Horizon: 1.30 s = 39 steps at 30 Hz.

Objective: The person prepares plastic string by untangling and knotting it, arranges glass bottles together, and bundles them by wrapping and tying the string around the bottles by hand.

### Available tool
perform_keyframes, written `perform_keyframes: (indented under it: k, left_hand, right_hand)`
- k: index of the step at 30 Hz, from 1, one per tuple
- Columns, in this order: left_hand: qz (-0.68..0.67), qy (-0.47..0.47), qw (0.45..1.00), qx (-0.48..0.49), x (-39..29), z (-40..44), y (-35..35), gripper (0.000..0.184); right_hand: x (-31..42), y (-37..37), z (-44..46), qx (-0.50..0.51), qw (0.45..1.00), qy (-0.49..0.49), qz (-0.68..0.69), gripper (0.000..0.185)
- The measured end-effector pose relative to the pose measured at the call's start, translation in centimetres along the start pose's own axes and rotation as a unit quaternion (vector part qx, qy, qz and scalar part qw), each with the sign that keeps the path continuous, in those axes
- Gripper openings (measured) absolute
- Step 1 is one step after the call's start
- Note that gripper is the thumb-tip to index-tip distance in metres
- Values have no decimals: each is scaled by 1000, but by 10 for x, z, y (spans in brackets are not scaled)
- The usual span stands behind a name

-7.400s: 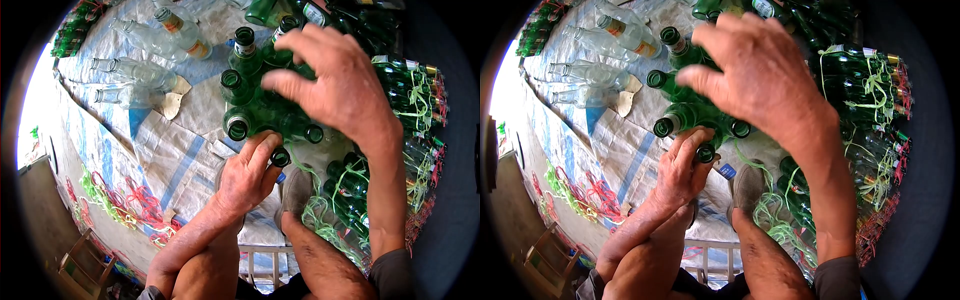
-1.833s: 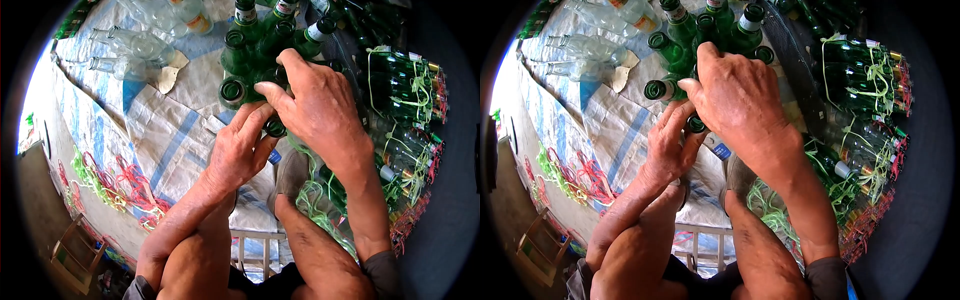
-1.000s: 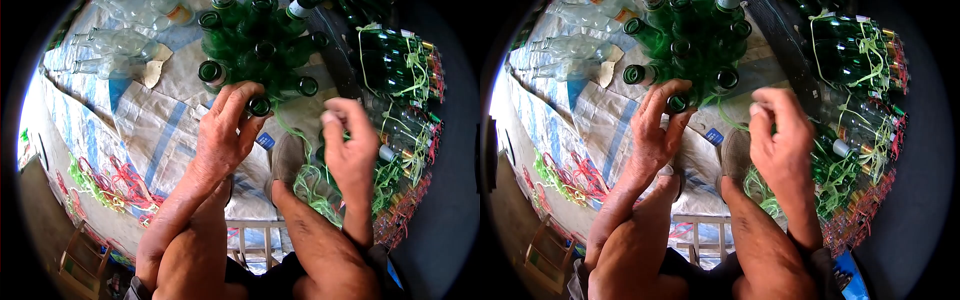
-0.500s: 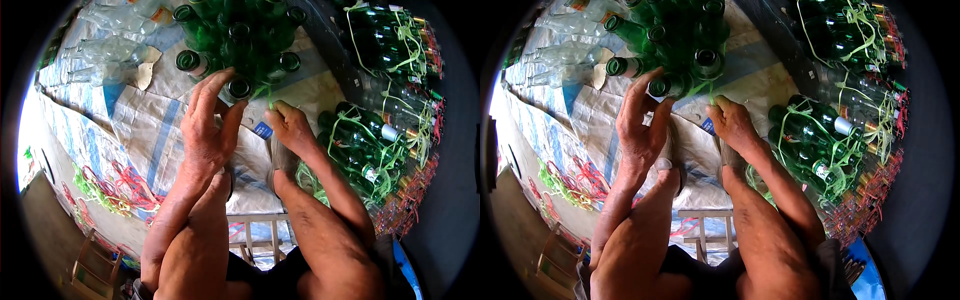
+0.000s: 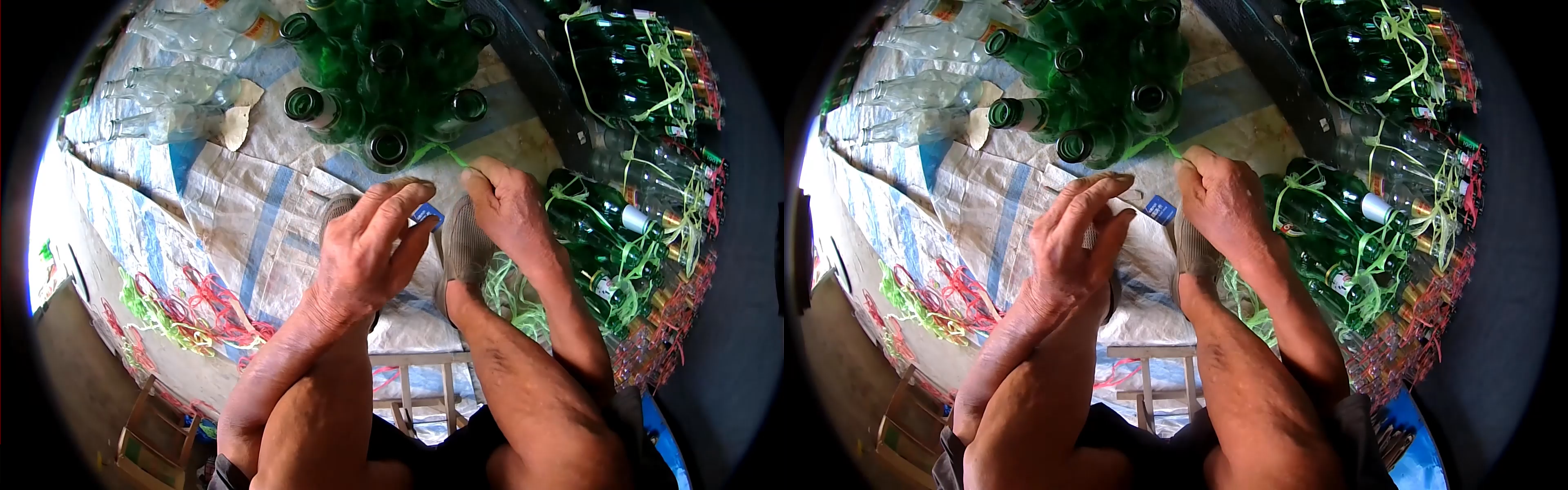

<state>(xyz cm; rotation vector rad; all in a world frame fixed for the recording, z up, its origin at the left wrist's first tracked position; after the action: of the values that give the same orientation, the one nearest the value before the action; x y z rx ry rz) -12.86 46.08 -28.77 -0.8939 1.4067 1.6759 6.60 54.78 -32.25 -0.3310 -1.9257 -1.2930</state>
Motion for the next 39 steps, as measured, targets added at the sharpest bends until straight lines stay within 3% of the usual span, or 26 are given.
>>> perform_keyframes:
  k: [3, 8, 16, 22, 28, 31, 34, 37, 39]
  left_hand:
    - [-19, 29, 999, 14, -3, -1, -8, 51]
    - [67, 23, 996, 61, -8, 5, -13, 82]
    - [37, 34, 998, 33, -17, 16, -26, 96]
    - [-7, 67, 998, -5, -21, 30, -37, 92]
    - [-20, 66, 996, -59, -21, 46, -46, 84]
    - [14, 38, 995, -94, -17, 56, -50, 88]
    - [-110, 123, 983, -76, -14, 58, -54, 82]
    - [-99, 96, 982, -132, -7, 59, -62, 62]
    - [-187, 112, 966, -137, 6, 61, -77, 55]
  right_hand:
    - [12, 17, 4, 24, 999, -12, -24, 18]
    - [37, 38, 7, 15, 1000, -4, -26, 19]
    - [68, 64, 8, 36, 996, 51, -62, 22]
    - [81, 75, 18, 31, 988, 128, -77, 19]
    - [96, 80, 34, 32, 974, 194, -110, 12]
    - [100, 81, 43, 27, 966, 223, -126, 11]
    - [101, 83, 52, 26, 960, 251, -123, 10]
    - [100, 84, 60, 17, 958, 263, -111, 9]
    - [99, 83, 64, 22, 955, 279, -95, 9]
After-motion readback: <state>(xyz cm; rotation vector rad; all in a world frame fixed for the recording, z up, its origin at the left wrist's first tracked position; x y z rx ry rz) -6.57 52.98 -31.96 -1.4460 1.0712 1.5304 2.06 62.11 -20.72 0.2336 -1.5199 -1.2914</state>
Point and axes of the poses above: each hand's wrist, its own z-axis towards the middle knuckle, its own y-axis out of the back of the hand, x = y × z, the point moved 1 cm from there along z, towards the middle knuckle, and after that the axes turned 3 degrees about y, right-handed, at the moved point
